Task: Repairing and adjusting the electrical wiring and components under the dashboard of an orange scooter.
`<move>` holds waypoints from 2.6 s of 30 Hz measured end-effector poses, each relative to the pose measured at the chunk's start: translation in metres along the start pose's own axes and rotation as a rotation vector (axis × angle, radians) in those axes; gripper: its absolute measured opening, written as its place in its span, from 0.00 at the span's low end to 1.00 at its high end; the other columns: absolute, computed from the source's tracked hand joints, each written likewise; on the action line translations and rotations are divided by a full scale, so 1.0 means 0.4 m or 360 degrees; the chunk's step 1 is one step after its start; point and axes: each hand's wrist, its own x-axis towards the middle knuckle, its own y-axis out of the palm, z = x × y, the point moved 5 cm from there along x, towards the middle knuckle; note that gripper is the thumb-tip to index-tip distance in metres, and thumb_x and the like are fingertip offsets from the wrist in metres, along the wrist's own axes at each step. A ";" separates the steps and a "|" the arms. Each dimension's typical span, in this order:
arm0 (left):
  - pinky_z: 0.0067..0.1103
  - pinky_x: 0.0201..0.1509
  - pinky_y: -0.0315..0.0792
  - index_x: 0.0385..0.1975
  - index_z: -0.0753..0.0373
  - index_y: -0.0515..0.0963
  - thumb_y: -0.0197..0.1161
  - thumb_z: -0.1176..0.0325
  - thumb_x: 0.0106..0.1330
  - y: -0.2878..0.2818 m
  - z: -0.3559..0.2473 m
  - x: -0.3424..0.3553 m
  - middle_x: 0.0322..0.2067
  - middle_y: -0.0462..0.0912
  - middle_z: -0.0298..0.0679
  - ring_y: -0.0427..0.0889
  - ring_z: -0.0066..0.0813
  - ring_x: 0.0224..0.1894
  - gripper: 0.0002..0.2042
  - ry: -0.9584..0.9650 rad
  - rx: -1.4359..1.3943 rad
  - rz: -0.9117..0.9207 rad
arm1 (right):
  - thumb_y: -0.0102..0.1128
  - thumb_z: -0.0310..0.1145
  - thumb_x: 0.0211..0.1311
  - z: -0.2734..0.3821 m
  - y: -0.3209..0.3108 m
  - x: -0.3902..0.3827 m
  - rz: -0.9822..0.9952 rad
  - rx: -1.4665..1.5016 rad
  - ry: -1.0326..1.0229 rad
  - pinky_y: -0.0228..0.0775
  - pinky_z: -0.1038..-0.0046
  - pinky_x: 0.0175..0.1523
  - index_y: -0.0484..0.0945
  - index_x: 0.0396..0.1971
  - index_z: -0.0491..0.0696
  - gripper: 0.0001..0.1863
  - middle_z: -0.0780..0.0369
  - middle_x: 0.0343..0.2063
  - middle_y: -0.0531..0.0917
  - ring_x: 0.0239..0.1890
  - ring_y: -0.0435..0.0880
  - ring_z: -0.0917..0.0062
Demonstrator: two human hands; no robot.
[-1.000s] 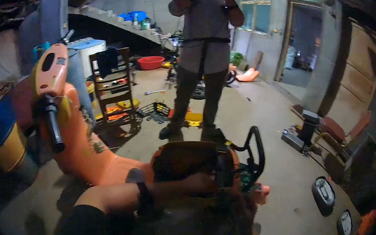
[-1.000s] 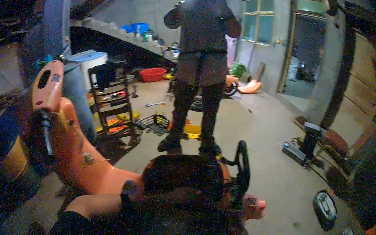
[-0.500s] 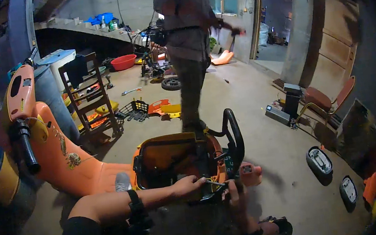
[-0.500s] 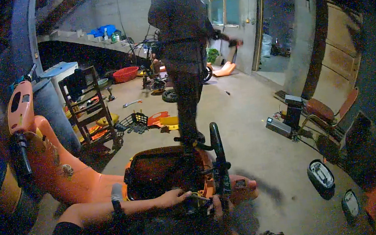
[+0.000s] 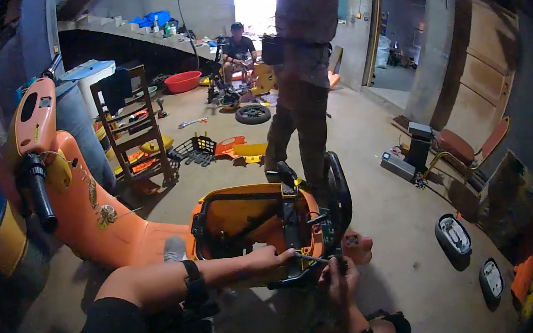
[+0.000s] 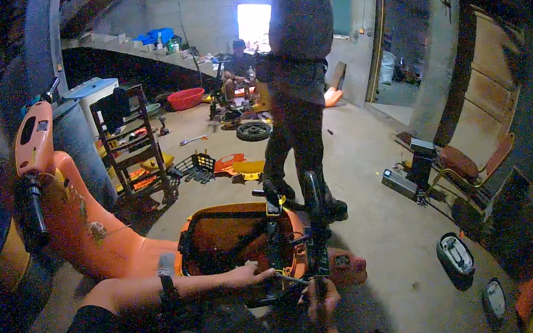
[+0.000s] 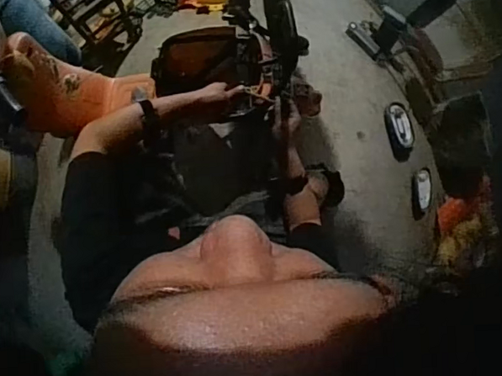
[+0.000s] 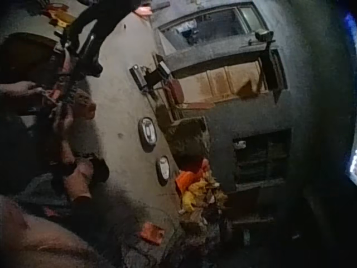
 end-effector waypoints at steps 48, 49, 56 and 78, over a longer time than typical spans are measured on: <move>0.34 0.44 0.74 0.34 0.70 0.83 0.46 0.32 0.63 0.009 0.048 0.054 0.34 0.84 0.52 0.83 0.43 0.38 0.38 0.0073 -0.0091 0.0082 | 0.61 0.23 0.54 0.129 0.173 -0.095 0.1229 -0.0991 -0.1052 0.73 0.74 0.30 0.81 0.39 0.42 0.11 0.58 0.22 0.81 0.24 0.83 0.69; 0.34 0.44 0.74 0.34 0.69 0.83 0.47 0.32 0.63 0.003 0.039 0.037 0.34 0.84 0.52 0.83 0.44 0.38 0.38 0.0052 -0.0088 0.0018 | 0.61 0.23 0.55 0.126 0.170 -0.099 0.1287 -0.1016 -0.1014 0.73 0.74 0.30 0.80 0.39 0.42 0.11 0.57 0.22 0.81 0.24 0.83 0.69; 0.35 0.47 0.74 0.36 0.67 0.83 0.47 0.30 0.61 -0.013 0.021 0.019 0.35 0.84 0.52 0.83 0.46 0.40 0.39 -0.0051 -0.0035 0.0035 | 0.57 0.27 0.61 0.170 0.126 -0.098 0.0823 -0.0742 -0.0819 0.73 0.75 0.32 0.79 0.43 0.41 0.11 0.59 0.24 0.82 0.25 0.83 0.71; 0.35 0.47 0.73 0.38 0.67 0.83 0.48 0.30 0.60 -0.025 0.014 0.003 0.37 0.84 0.51 0.83 0.44 0.40 0.39 0.0007 -0.0073 0.0126 | 0.64 0.26 0.53 0.144 0.166 -0.105 0.1124 -0.1163 -0.1045 0.73 0.73 0.32 0.81 0.40 0.43 0.13 0.55 0.26 0.82 0.28 0.84 0.71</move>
